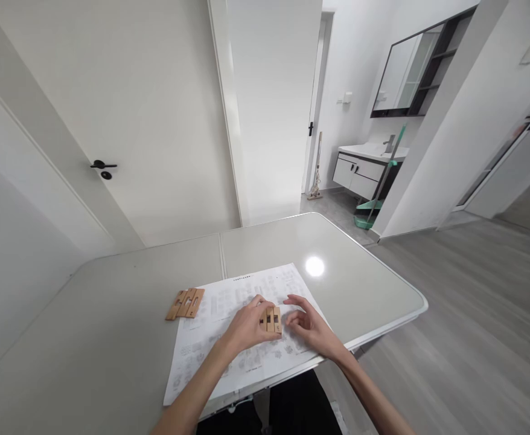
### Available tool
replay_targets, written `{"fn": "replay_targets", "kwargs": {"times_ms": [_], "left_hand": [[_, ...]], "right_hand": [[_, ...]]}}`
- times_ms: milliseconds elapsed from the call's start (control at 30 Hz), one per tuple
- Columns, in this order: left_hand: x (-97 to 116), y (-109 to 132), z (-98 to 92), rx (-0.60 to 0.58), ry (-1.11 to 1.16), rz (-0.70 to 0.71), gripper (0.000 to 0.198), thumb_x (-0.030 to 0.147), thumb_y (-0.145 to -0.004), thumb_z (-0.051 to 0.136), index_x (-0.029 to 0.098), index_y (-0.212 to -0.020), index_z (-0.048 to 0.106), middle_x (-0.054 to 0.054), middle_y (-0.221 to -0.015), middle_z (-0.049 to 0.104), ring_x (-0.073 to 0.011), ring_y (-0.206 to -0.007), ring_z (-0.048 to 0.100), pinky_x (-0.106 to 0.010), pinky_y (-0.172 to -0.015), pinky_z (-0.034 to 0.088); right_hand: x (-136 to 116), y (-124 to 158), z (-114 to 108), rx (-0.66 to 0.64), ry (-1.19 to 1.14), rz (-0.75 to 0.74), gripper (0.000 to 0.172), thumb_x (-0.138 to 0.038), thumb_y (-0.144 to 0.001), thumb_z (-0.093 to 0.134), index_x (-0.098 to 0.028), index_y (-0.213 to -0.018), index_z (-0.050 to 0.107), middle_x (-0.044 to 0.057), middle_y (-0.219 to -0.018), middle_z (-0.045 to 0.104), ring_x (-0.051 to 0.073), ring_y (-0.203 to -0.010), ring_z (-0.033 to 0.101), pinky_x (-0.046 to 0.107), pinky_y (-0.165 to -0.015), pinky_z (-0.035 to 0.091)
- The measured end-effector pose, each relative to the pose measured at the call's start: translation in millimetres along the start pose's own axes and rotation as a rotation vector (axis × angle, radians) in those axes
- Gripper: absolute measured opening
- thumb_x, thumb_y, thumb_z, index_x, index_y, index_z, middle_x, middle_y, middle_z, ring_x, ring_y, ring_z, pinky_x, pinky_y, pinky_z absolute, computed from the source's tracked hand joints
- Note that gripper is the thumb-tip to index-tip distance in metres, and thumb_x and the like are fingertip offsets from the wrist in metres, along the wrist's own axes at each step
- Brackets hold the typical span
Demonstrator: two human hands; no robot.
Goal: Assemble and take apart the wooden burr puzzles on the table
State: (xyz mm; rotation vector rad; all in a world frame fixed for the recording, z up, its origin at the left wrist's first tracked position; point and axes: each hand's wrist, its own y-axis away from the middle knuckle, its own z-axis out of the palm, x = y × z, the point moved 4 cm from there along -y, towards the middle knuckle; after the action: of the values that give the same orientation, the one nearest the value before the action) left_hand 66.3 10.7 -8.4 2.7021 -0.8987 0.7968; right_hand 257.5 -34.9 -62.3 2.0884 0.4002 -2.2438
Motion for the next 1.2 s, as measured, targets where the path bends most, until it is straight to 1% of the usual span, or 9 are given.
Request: {"fn": "replay_targets", "kwargs": {"times_ms": [67, 133, 267, 333, 433, 633, 900, 1100, 1200], "left_hand": [[-7.7, 3.3, -11.8, 0.030, -0.021, -0.029, 0.061, 0.059, -0.073, 0.081, 0.028, -0.122, 0.064, -0.005, -0.121, 0.062, -0.0244, -0.093, 0.067, -0.032, -0.072, 0.052], [-20.6, 8.2, -30.2, 0.064, -0.051, -0.068, 0.060, 0.058, -0.076, 0.078, 0.027, -0.125, 0.062, -0.005, -0.125, 0.061, -0.0253, -0.098, 0.067, -0.032, -0.076, 0.052], [-55.7, 20.2, -74.0, 0.101, -0.134, -0.149, 0.059, 0.060, -0.079, 0.074, 0.026, -0.126, 0.063, -0.006, -0.128, 0.061, -0.0271, -0.096, 0.068, -0.033, -0.073, 0.049], [-73.7, 24.2, -91.4, 0.092, -0.168, -0.176, 0.060, 0.062, -0.079, 0.072, 0.026, -0.126, 0.063, -0.006, -0.127, 0.062, -0.0269, -0.094, 0.068, -0.032, -0.071, 0.048], [-97.0, 25.4, -106.5, 0.048, -0.195, -0.182, 0.061, 0.064, -0.074, 0.074, 0.027, -0.122, 0.066, -0.005, -0.124, 0.065, -0.0259, -0.093, 0.069, -0.030, -0.069, 0.047], [-126.8, 23.3, -114.5, 0.017, -0.207, -0.173, 0.065, 0.061, -0.067, 0.078, 0.027, -0.121, 0.068, -0.006, -0.123, 0.066, -0.0272, -0.101, 0.068, -0.031, -0.078, 0.050], [-141.7, 33.7, -110.6, 0.037, -0.189, -0.156, 0.067, 0.066, -0.071, 0.077, 0.027, -0.124, 0.066, -0.006, -0.124, 0.066, -0.0286, -0.107, 0.066, -0.034, -0.084, 0.051], [-156.4, 37.9, -106.6, 0.079, -0.175, -0.128, 0.077, 0.074, -0.067, 0.078, 0.030, -0.129, 0.065, -0.008, -0.132, 0.064, -0.0352, -0.125, 0.053, -0.046, -0.103, 0.044], [-167.8, 49.0, -106.5, 0.129, -0.169, -0.147, 0.092, 0.076, -0.069, 0.076, 0.030, -0.145, 0.053, -0.011, -0.147, 0.053, -0.0386, -0.136, 0.043, -0.052, -0.110, 0.039]], "right_hand": [[1.7, 0.0, -1.2, 0.032, -0.045, 0.005, 0.054, -0.034, -0.090, 0.069, -0.033, -0.138, 0.047, 0.010, -0.139, 0.055, 0.017, -0.089, 0.065, 0.036, -0.078, 0.054], [2.6, 0.4, -1.5, 0.037, -0.054, 0.020, 0.053, -0.035, -0.089, 0.070, -0.034, -0.137, 0.049, 0.009, -0.136, 0.057, 0.017, -0.088, 0.065, 0.037, -0.079, 0.054], [0.5, 1.9, -0.5, 0.031, -0.050, 0.039, 0.052, -0.042, -0.089, 0.072, -0.031, -0.136, 0.052, 0.009, -0.127, 0.062, 0.019, -0.090, 0.066, 0.039, -0.082, 0.055], [-1.6, 2.8, 0.6, 0.027, -0.046, 0.043, 0.052, -0.045, -0.089, 0.073, -0.030, -0.134, 0.053, 0.009, -0.123, 0.064, 0.020, -0.091, 0.067, 0.040, -0.085, 0.055], [-4.0, 3.6, 1.9, 0.026, -0.054, 0.052, 0.050, -0.048, -0.089, 0.074, -0.029, -0.132, 0.056, 0.009, -0.118, 0.067, 0.021, -0.091, 0.068, 0.042, -0.090, 0.055], [-7.4, 4.1, 4.5, 0.008, -0.051, 0.075, 0.051, -0.054, -0.092, 0.070, -0.026, -0.132, 0.056, 0.010, -0.112, 0.069, 0.022, -0.091, 0.068, 0.047, -0.095, 0.054], [-2.7, 5.6, 4.9, -0.001, -0.037, 0.135, 0.050, -0.053, -0.094, 0.068, -0.026, -0.134, 0.056, 0.010, -0.112, 0.068, 0.022, -0.092, 0.066, 0.047, -0.097, 0.052], [-1.1, 5.5, 3.3, 0.019, -0.041, 0.167, 0.046, -0.052, -0.095, 0.068, -0.028, -0.134, 0.059, 0.008, -0.111, 0.069, 0.022, -0.091, 0.066, 0.046, -0.095, 0.053], [-1.6, 5.5, 3.5, 0.037, -0.043, 0.178, 0.047, -0.052, -0.094, 0.070, -0.027, -0.133, 0.060, 0.009, -0.110, 0.069, 0.022, -0.091, 0.066, 0.045, -0.094, 0.054]]}}
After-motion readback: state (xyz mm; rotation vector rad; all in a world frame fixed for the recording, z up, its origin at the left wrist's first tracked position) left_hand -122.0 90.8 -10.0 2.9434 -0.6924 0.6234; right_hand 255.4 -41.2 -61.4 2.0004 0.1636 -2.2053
